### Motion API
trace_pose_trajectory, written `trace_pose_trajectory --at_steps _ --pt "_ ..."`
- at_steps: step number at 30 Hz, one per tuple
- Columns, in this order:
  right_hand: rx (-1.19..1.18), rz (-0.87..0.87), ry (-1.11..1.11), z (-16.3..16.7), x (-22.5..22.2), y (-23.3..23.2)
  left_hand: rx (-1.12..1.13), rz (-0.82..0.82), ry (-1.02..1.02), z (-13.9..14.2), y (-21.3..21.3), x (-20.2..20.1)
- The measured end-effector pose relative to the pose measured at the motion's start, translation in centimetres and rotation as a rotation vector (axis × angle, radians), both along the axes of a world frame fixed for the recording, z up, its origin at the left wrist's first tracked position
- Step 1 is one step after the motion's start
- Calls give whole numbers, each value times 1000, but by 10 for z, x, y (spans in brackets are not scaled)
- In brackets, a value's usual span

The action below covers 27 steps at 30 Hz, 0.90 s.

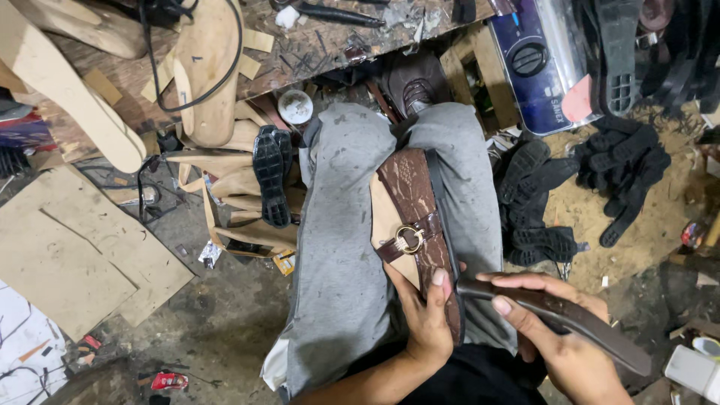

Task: The person sits and works on a sandal resting on their lap, using a curved wooden/bone tool to press and smooth the edge where the sole meets the shoe upper. They turn the sandal over, press the black rubber sole firmly against the shoe body, briefly reach to a shelf of finished shoes, and continue smoothing the sole edge by hand and with the tool.

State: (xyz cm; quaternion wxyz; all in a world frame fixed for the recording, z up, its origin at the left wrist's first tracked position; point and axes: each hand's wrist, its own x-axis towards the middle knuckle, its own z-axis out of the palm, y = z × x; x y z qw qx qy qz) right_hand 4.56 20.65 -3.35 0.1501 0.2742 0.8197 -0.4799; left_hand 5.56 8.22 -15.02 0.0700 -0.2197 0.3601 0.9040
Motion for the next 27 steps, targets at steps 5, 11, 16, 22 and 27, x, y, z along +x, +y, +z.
trace_pose_trajectory --at_steps 5,11,16,22,27 --pt "0 -60 -80 1 -28 -6 -57 -37 -66 -14 1 -4" --pt "-12 -101 -189 -4 -60 -5 -323 -118 17 -28 -5 -4" --pt "-96 -175 -95 -24 -57 0 -354 -111 104 -21 -12 -20" --pt "-444 -485 38 -50 -48 -12 -177 -142 28 -18 -15 -31" --pt "-18 31 -100 -34 -74 10 -113 -172 -53 -18 -15 -29"
